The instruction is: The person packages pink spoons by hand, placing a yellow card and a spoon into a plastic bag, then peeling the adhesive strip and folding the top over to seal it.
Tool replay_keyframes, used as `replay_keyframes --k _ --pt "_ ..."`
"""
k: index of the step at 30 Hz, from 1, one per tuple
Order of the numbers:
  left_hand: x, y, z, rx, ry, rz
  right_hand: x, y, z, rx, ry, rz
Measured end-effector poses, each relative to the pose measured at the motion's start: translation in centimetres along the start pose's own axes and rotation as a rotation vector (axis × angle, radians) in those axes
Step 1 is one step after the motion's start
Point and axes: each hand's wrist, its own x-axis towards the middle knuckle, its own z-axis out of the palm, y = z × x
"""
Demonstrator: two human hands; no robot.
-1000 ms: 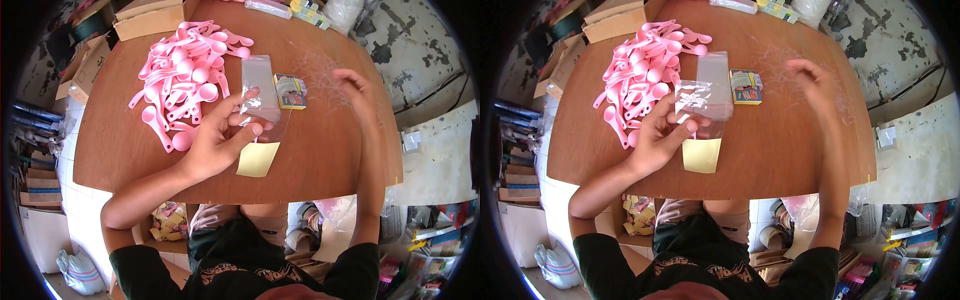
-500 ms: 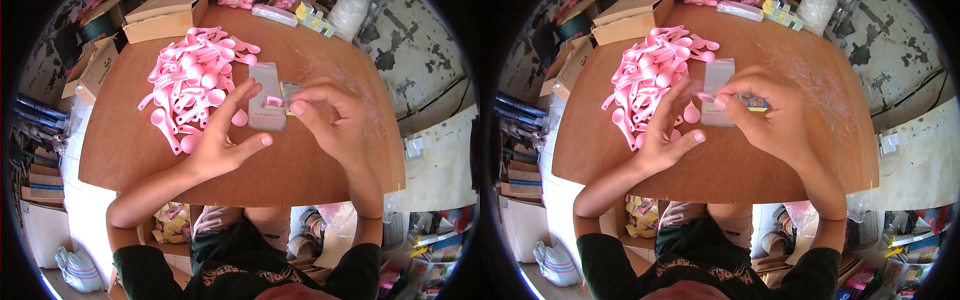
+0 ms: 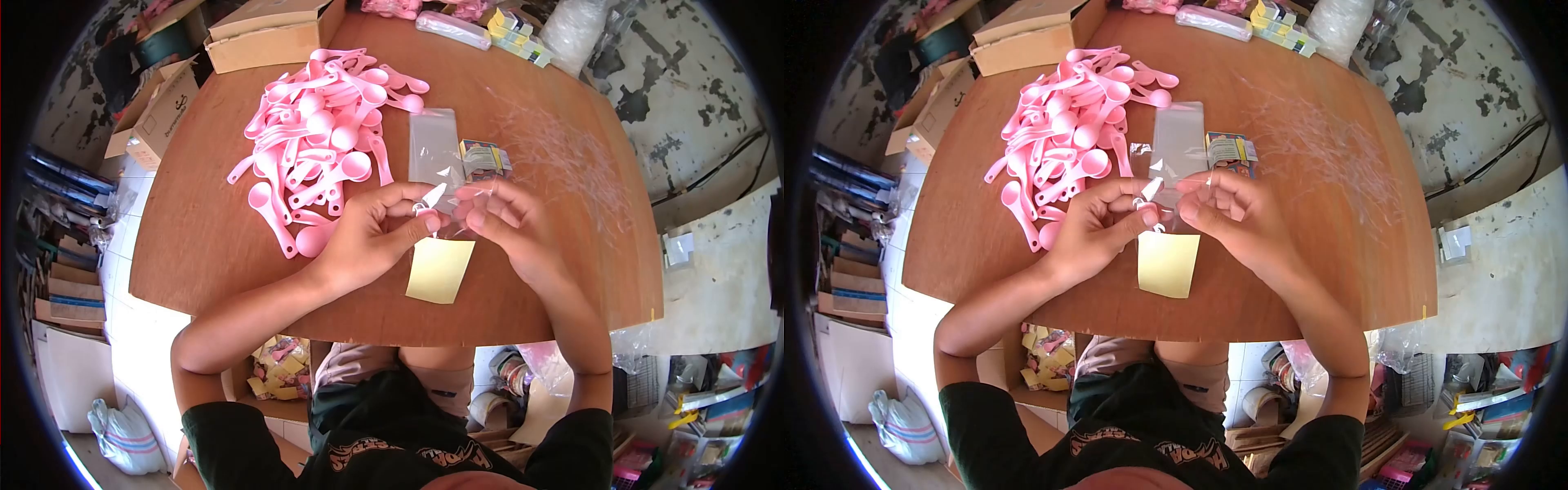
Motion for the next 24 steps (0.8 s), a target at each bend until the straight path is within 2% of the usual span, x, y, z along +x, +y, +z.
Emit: replay_keyframes --k 3,5,11,17,19,24 --pt "0.2 -0.1 -0.2 0.097 0.016 -0.049 -0.3 1.3 -0.4 -0.036 0.059 -0.013" --pt "0.3 -0.8 -0.5 -0.022 0.022 -0.082 -0.4 1.6 -0.4 -0.055 0.099 -0.041" --pt "0.4 -1.6 -0.5 0.037 0.071 0.035 -0.7 2.6 -0.9 -0.077 0.133 -0.118" --pt "0.2 -0.5 -1.0 0.042 0.038 -0.039 -0.7 2.9 -2.1 -0.041 0.018 -0.188" --pt "0.2 -1.1 -1.4 0.075 0.002 0.052 -0.7 2.8 -2.1 -0.037 0.009 -0.166" --pt "0.2 -1.0 -1.5 0.026 -0.025 0.076 -0.7 2.4 -2.2 -0.091 -0.026 -0.169"
